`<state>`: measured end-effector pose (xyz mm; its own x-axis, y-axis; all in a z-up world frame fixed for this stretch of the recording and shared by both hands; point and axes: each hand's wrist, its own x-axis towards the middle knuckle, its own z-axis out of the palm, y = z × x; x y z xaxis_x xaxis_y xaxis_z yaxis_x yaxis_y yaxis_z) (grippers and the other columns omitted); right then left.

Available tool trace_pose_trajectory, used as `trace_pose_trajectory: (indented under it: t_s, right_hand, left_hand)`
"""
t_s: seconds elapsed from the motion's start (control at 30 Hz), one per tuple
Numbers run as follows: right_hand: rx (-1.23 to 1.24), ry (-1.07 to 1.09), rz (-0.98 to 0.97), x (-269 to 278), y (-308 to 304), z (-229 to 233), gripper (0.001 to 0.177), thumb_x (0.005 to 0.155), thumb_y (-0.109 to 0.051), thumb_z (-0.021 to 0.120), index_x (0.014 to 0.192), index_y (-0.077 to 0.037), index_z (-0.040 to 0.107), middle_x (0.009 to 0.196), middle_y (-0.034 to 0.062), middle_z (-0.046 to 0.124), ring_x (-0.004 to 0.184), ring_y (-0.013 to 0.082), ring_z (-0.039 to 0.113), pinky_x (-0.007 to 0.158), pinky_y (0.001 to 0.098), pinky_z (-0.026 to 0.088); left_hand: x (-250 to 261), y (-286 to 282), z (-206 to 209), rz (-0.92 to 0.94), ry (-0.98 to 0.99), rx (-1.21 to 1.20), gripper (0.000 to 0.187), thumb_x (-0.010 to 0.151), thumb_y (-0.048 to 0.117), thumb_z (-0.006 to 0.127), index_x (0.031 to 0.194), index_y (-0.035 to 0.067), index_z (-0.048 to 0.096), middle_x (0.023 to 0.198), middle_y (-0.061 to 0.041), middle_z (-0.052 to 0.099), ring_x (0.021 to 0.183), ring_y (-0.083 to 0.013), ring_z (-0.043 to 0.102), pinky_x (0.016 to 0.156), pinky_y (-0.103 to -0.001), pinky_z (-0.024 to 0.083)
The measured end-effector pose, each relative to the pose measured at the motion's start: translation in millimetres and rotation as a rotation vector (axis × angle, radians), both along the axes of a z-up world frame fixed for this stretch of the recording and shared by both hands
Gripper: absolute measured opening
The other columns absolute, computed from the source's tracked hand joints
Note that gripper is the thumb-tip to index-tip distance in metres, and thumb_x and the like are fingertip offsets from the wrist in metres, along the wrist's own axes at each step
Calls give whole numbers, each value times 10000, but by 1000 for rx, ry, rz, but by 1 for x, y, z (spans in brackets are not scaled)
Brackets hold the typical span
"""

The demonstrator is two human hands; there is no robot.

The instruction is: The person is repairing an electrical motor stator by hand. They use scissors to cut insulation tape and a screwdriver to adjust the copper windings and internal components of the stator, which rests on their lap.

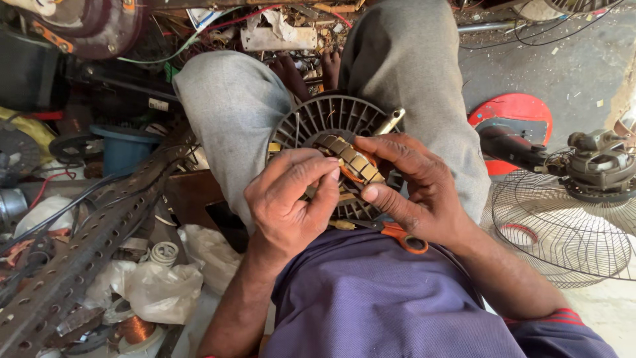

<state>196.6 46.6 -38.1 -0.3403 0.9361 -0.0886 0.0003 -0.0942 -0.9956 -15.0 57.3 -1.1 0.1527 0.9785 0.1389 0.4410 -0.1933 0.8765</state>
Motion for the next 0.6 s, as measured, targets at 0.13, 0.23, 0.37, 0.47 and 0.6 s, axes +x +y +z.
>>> trace_pose_trajectory:
  t_s: [0.13,0.23,0.37,0.47,0.6]
  right_hand:
    - [-93,46,12,-2,2,0,519,957,-164,751,1423,7,598,1239,111,665,1153,189,644,1031,314,501]
    - [-81,40,23,-1,3,-2,532,947,-163,758,1423,8,594,1239,111,662,1163,185,643,1045,318,502]
    - [-121,78,34,1,1,-5,538,953,-161,757,1435,8,587,1240,111,652,1169,181,633,1051,320,498]
    - [-132,92,35,1,0,-6,543,952,-164,760,1437,8,587,1242,110,649,1175,182,629,1061,321,492]
    - [-96,73,19,1,-1,-6,543,942,-172,769,1425,3,596,1254,108,657,1181,182,633,1057,320,493]
  left_hand:
    - [1,-1,-1,45,9,-15,172,933,-43,751,1083,23,702,1021,-69,708,751,-93,662,614,-196,568]
    - [5,2,-1,92,-35,-57,175,884,-53,740,1035,21,693,969,-64,704,676,-65,617,602,-218,540]
    - [10,3,-1,113,-7,-89,162,874,-54,726,1005,27,675,916,-46,676,703,-63,659,569,-197,538]
    - [11,5,1,132,43,-76,152,881,-49,728,994,36,671,892,-32,658,708,-71,650,573,-192,538]
    - [11,7,6,146,-21,-166,127,885,-39,729,987,22,685,880,-38,671,690,-69,653,573,-202,535]
